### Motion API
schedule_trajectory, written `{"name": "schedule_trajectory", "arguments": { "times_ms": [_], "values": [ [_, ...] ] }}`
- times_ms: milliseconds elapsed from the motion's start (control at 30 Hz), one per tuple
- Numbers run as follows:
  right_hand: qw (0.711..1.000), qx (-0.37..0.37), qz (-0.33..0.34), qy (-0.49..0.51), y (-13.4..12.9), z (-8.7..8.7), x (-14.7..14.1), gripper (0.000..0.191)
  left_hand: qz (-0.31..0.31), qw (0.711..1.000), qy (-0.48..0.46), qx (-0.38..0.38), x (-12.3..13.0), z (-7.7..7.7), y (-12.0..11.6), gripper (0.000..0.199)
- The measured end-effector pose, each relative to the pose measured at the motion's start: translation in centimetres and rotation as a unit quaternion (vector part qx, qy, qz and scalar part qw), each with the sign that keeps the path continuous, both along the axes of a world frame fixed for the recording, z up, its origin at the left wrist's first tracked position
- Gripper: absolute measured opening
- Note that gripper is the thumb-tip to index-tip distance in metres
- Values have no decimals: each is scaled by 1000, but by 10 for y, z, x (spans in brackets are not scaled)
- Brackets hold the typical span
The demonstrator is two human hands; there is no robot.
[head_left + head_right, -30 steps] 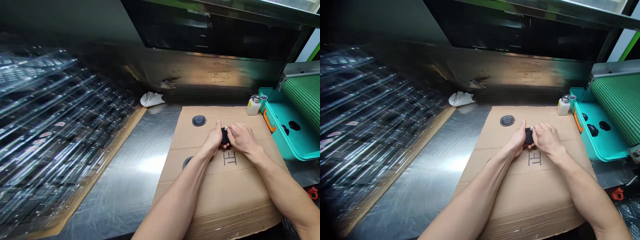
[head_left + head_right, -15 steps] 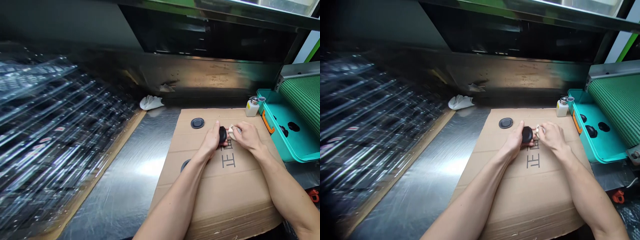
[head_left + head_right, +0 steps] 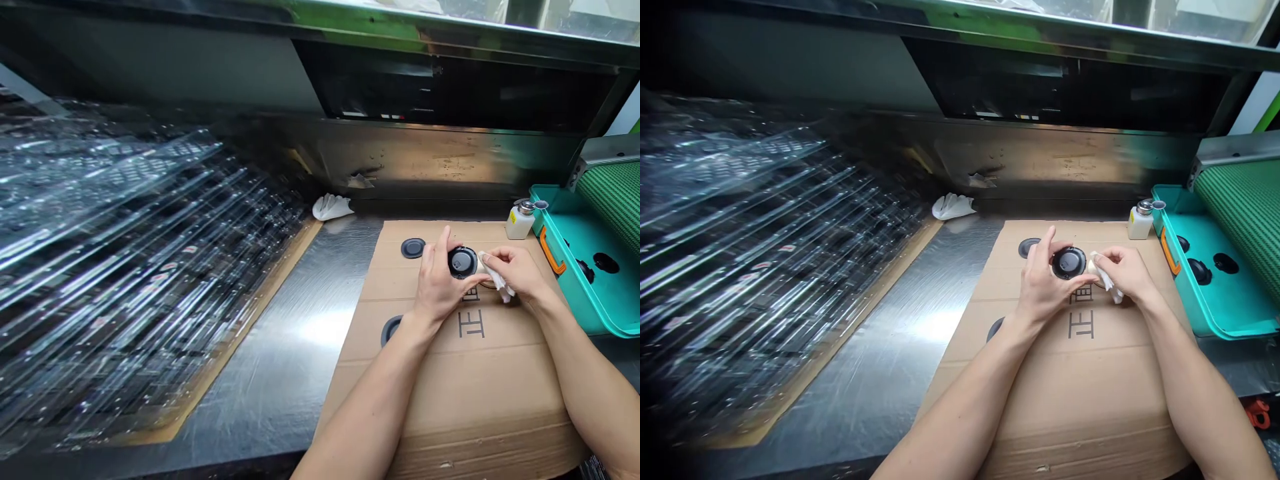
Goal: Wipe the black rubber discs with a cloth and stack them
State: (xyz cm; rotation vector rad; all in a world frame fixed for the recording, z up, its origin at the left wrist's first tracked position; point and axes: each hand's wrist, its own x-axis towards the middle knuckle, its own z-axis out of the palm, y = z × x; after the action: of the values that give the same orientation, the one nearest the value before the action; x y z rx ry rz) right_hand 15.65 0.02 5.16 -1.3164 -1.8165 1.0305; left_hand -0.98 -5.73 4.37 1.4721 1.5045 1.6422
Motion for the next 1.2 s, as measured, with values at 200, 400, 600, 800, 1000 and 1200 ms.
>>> {"name": "schedule_trajectory", "arguments": {
  "times_ms": [200,400,600,800,1000,1200],
  "values": [
    [978,-112,46,170,-7,7,-6,36,-44,998,49,6,-6,-5,3,99],
    [980,-123,59,145,-2,4,3,36,-91,992,-64,-58,-4,-5,5,91],
    [996,-54,45,55,3,0,5,35,-129,844,-469,-227,-23,5,17,50],
    [998,21,-55,-26,18,-14,12,38,-189,657,-641,-349,-34,10,20,57],
    [994,57,-48,-77,15,-12,9,35,-172,649,-647,-361,-29,6,21,60],
    [993,68,-44,-87,19,-19,10,34,-173,683,-616,-353,-25,3,20,57]
  ]
}}
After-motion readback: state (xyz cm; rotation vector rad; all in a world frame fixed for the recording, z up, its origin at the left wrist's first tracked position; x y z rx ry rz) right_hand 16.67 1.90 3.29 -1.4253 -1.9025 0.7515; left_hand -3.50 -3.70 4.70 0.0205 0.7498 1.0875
